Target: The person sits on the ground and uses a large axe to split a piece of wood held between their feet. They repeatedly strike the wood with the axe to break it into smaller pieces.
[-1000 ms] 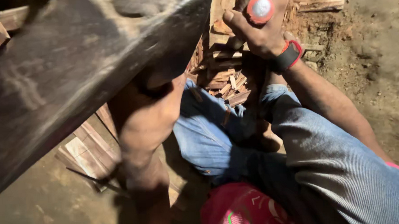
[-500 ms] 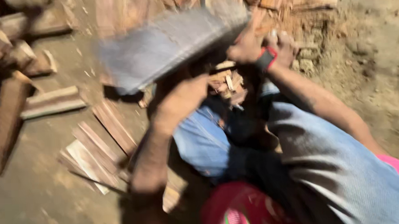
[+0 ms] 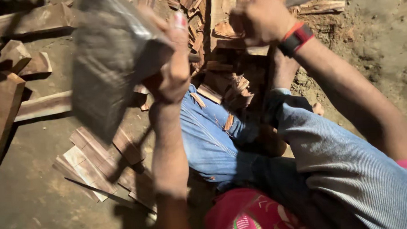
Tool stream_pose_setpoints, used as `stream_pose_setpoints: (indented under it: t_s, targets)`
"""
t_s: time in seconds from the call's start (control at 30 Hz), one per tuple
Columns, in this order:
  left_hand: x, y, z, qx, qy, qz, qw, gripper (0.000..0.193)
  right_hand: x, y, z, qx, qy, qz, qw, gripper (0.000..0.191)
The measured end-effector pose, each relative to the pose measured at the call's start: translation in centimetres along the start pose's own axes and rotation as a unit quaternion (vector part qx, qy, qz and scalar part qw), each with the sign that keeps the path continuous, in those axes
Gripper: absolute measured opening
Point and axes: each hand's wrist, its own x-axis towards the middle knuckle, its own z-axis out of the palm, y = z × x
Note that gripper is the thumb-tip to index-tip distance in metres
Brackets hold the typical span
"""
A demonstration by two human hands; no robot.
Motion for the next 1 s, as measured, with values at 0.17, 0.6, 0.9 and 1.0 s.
stream_pose_setpoints:
  t_s: [0.17, 0.6, 0.9, 1.0]
  targets:
    - [-0.9, -4.9, 1.3, 0.142, 0.077, 0.182, 0.970, 0.021, -4.5, 1.6, 6.5, -0.043, -0.181, -0.006, 0.982, 0.025]
    - [-0.9, -2.5, -0.9, -0.204, 0.076, -0.027, 0.976, 0.016, -5.5, 1.7, 8.2, -0.088, -0.189, -0.041, 0.977, 0.011]
    - [-1.3, -2.5, -1.1, -0.228, 0.104, -0.036, 0.968, 0.019, -3.6, 1.0, -2.4, 0.337, 0.107, -0.017, 0.935, 0.024]
    - [-1.3, -2.1, -1.0, -0.223, 0.103, -0.053, 0.968, 0.020, -2.2, -0.3, -6.4, 0.369, 0.152, 0.001, 0.917, 0.021]
